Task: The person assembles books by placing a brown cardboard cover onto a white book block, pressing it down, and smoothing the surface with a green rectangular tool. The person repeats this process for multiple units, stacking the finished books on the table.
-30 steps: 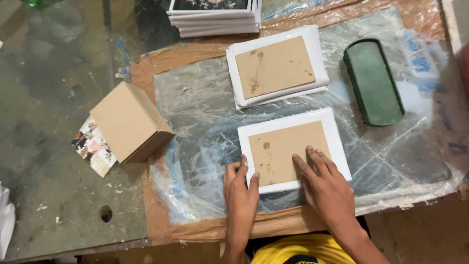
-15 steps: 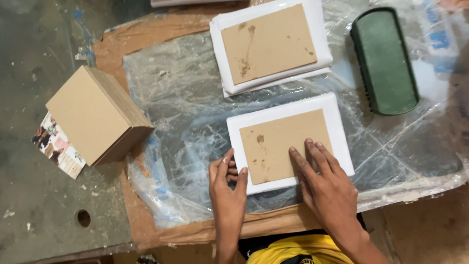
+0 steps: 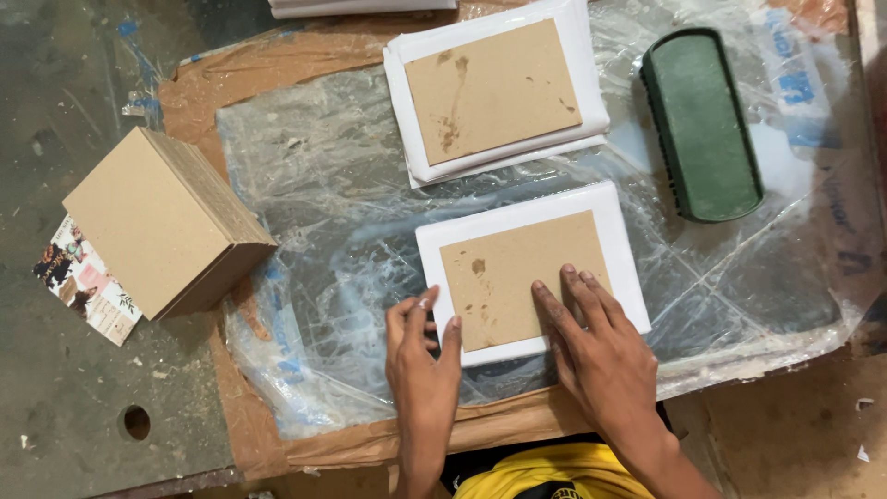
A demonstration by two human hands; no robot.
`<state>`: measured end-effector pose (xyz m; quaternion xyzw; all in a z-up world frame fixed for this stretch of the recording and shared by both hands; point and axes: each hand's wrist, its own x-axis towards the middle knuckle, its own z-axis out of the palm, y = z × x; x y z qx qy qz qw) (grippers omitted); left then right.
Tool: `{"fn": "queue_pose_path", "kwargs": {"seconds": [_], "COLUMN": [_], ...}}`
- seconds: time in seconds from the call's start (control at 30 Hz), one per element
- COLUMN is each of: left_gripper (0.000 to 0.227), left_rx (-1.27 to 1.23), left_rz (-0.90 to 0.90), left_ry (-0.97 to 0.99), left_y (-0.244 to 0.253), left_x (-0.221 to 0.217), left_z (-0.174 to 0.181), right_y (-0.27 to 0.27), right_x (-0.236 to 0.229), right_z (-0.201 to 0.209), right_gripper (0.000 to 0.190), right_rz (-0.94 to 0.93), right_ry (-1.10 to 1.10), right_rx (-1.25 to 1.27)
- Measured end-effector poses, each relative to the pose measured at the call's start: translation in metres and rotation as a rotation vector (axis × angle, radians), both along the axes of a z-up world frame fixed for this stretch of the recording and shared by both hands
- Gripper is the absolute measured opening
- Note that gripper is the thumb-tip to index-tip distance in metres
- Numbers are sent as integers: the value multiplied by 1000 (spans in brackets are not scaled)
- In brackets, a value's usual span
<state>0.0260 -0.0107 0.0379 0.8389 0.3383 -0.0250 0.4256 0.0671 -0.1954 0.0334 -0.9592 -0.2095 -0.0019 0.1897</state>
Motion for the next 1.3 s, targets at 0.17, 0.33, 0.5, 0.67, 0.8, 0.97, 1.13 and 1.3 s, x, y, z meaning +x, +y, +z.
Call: {"fn": "queue_pose_path", "kwargs": {"seconds": [0.17, 0.33, 0.5, 0.67, 0.8, 0.97, 1.13, 1.3], "left_gripper": [66, 63, 62, 60, 54, 51, 48, 52], "left_rx": [114, 394, 477, 531, 549, 566, 446, 391], "left_rz": [-21, -165, -243, -226, -200, -190, -156, -124], "left_ry": [22, -198, -262, -272, -278, -307, -246, -292], "left_y": [-2, 9, 23, 20, 18, 18, 17, 9], "left_x": [9, 28, 51, 48, 44, 46, 49, 50], "left_z": [6, -2, -13, -17, -18, -17, -11, -11], "right_y": [-2, -4, -7, -8, -9, -9, -8, -7], "right_x": [0, 0, -1, 0, 0, 0, -1, -2], "right_z": [3, 0, -2, -3, -3, -4, -4, -5], "right_gripper": [57, 56, 56, 56, 56, 54, 54, 55], "right_rz": [0, 18, 22, 28, 32, 28, 18, 15], "right_ry": [-16, -30, -29, -46, -41, -35, -74, -60], "right_rx": [33, 23, 20, 34, 34, 35, 39, 36]}}
